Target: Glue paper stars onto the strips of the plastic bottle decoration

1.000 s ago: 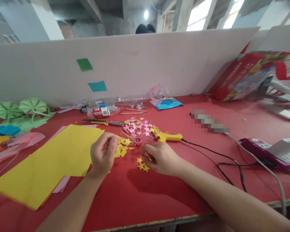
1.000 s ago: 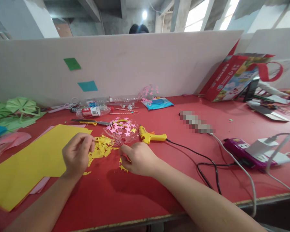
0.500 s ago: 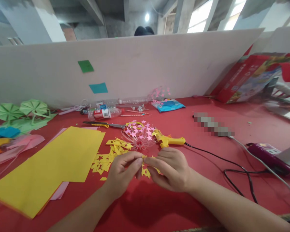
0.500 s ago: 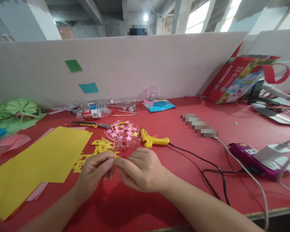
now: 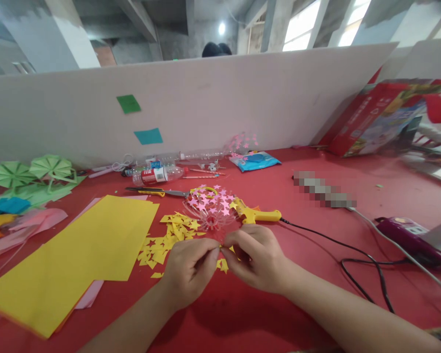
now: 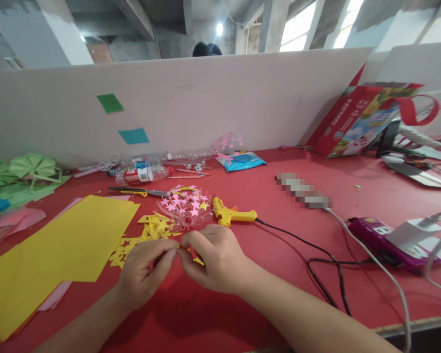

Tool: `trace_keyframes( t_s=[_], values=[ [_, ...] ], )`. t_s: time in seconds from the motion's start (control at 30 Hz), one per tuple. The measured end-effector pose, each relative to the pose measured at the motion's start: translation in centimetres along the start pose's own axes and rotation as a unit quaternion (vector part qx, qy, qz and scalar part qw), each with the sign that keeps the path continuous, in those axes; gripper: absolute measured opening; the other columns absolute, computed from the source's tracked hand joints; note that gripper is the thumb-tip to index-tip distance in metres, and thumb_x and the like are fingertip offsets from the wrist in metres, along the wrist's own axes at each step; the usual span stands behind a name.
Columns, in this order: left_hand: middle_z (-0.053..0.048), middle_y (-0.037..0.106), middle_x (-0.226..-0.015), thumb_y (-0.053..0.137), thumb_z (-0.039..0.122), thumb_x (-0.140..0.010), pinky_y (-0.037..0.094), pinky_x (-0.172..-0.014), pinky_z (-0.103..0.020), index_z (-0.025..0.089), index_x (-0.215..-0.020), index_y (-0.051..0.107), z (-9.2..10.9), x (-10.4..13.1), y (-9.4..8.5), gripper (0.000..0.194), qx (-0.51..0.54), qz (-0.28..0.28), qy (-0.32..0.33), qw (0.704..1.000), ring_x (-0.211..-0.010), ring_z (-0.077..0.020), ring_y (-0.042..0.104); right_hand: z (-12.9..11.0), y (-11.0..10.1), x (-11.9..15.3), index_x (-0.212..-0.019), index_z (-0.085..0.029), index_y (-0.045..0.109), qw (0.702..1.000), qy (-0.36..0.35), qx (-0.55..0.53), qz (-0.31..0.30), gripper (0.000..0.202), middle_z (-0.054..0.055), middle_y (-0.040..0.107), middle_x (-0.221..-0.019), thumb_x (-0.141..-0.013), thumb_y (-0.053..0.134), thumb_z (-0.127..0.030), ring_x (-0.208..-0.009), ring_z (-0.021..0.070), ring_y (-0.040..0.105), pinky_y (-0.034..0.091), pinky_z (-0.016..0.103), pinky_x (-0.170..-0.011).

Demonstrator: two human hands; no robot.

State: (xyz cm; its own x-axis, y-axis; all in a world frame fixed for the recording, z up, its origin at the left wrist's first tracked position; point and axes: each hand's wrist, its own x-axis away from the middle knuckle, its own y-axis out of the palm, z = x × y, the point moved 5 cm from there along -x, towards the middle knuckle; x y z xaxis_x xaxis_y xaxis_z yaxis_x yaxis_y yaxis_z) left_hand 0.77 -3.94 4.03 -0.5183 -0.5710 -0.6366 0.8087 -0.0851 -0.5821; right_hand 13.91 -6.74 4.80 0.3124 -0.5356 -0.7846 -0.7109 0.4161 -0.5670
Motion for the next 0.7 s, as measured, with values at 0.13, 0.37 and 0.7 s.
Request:
trace_keyframes(
  t_s=[0.13,0.37,0.7],
  values=[
    [0.004,0.054,-0.057,0.049,0.016,-0.086,0.039,-0.049,-0.017,0.018,-0.075,0.058,-0.8,0.0,0.1,0.015,0.068,0.000,-0.067,0.995,-0.048,-0.0070,0.047,0.5,0.3,0.2,-0.079,-0.020,0.050,0.998,0.046,-0.052,-0.005,0.008,-0.008,0.043,-0.051,-0.087,0.050,-0.019,-0.044,0.0062,0.039,0.031,0.018,-0.046],
    [0.006,0.046,-0.053,0.047,0.018,-0.086,0.037,-0.048,-0.019,0.019,-0.069,0.053,-1.5,-0.1,0.2,0.019,0.119,-0.008,-0.112,0.987,-0.048,-0.0074,0.044,0.7,-0.1,-0.1,-0.080,-0.020,0.052,0.998,0.036,-0.042,0.009,0.008,-0.008,0.046,-0.050,-0.088,0.050,-0.019,-0.043,0.0058,0.041,0.033,0.017,-0.047],
    [0.005,0.046,-0.051,0.049,0.022,-0.088,0.037,-0.045,-0.020,0.020,-0.071,0.054,-3.3,0.1,-3.1,0.018,0.115,0.161,-0.146,0.969,-0.046,-0.0079,0.044,12.3,-3.2,1.0,-0.095,-0.018,0.067,0.894,0.263,0.258,-0.255,0.030,0.012,0.065,-0.106,-0.066,0.061,-0.015,-0.093,0.0263,0.060,0.043,0.032,-0.073]
  ],
)
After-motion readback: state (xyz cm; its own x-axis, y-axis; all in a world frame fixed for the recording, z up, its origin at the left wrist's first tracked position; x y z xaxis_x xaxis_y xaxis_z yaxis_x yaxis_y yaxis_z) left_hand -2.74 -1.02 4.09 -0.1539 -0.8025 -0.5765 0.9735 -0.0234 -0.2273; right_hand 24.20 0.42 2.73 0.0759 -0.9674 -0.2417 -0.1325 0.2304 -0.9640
